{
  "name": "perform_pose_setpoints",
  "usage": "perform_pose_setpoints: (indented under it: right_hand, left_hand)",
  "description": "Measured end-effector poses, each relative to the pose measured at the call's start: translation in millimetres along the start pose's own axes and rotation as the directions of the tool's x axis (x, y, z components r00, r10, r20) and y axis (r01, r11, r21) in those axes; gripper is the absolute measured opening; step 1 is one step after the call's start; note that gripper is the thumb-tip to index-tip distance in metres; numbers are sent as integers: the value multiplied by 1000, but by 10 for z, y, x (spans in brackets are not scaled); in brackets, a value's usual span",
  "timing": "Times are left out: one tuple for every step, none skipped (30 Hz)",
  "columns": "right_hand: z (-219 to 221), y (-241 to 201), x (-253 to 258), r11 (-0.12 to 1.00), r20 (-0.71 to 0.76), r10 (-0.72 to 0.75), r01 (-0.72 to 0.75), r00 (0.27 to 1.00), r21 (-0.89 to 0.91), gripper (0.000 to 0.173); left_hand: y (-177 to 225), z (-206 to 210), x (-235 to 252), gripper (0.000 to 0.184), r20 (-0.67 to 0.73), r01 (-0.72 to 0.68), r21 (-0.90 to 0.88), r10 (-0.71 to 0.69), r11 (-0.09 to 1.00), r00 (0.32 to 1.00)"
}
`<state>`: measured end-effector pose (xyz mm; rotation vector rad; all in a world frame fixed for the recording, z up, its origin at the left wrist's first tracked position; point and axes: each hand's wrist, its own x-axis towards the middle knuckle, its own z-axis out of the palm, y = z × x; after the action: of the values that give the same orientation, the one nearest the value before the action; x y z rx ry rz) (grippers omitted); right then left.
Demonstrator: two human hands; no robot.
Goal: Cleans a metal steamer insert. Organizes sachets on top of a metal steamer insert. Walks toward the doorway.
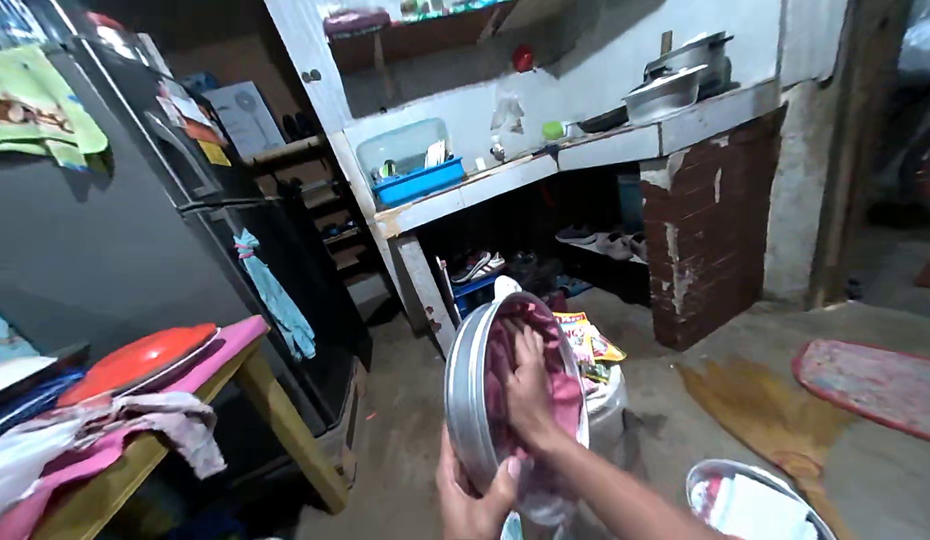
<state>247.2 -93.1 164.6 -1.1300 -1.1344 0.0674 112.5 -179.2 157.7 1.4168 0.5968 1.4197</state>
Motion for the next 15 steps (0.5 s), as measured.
perform_pose_setpoints:
  right_hand:
    - [57, -65, 20, 1000, 37, 8, -9, 999, 15, 45]
    - [124, -105, 20, 998, 73, -49, 47, 996, 31, 40]
    - [182, -107, 8, 990, 119, -136, 131, 984, 53, 35]
    - [222, -65, 6, 972, 172, -233, 224, 957, 74, 31]
    - [248, 14, 14, 945, 215, -327, 316, 920, 86, 28]
    - [278, 128, 30, 914, 240, -406, 395, 882, 95, 26]
    - [293, 253, 52, 887, 261, -461, 450, 848, 104, 24]
    - [292, 375, 76, 870, 276, -492, 481, 826, 111, 23]
    - [287, 503, 100, 857, 274, -513, 505, 814, 105, 21]
    - [287, 637, 115, 849, 250, -523, 523, 815, 72, 22]
    - [287, 777, 108, 854, 215, -511, 521, 832, 15, 24]
    - [288, 910, 89, 872, 177, -473, 487, 863, -42, 28]
    - [296, 1029, 77, 895, 128, -423, 435, 897, -94, 30]
    - [308, 1129, 64, 915, 73, -368, 375, 927, -147, 29]
    - [319, 1187, 30, 931, 37, -307, 308, 951, -194, 30]
  left_hand:
    - [-93, -21, 91, 90, 15, 20, -39, -19, 999, 1000]
    - [-174, -50, 200, 84, 28, 42, -93, -39, 995, 999]
    - [-228, -84, 309, 80, 37, 61, -127, -57, 990, 998]
    - [-264, -130, 417, 76, 42, 67, -141, -61, 988, 997]
    - [-295, -191, 515, 73, 53, 75, -146, -68, 986, 996]
    - [-336, -255, 590, 73, 68, 91, -153, -82, 984, 994]
    - [-392, -308, 635, 73, 81, 107, -149, -95, 983, 992]
    - [-458, -350, 651, 73, 94, 117, -138, -105, 983, 990]
    - [-528, -391, 648, 74, 114, 121, -131, -106, 984, 988]
    - [-586, -429, 630, 75, 135, 116, -119, -100, 986, 986]
    - [-627, -457, 594, 76, 145, 113, -113, -96, 987, 985]
    - [-651, -481, 547, 79, 150, 106, -109, -89, 988, 985]
    - [-654, -500, 515, 81, 146, 92, -101, -77, 991, 986]
    - [-642, -520, 495, 84, 135, 83, -94, -70, 992, 988]
    - [-628, -541, 486, 85, 115, 83, -97, -71, 992, 991]
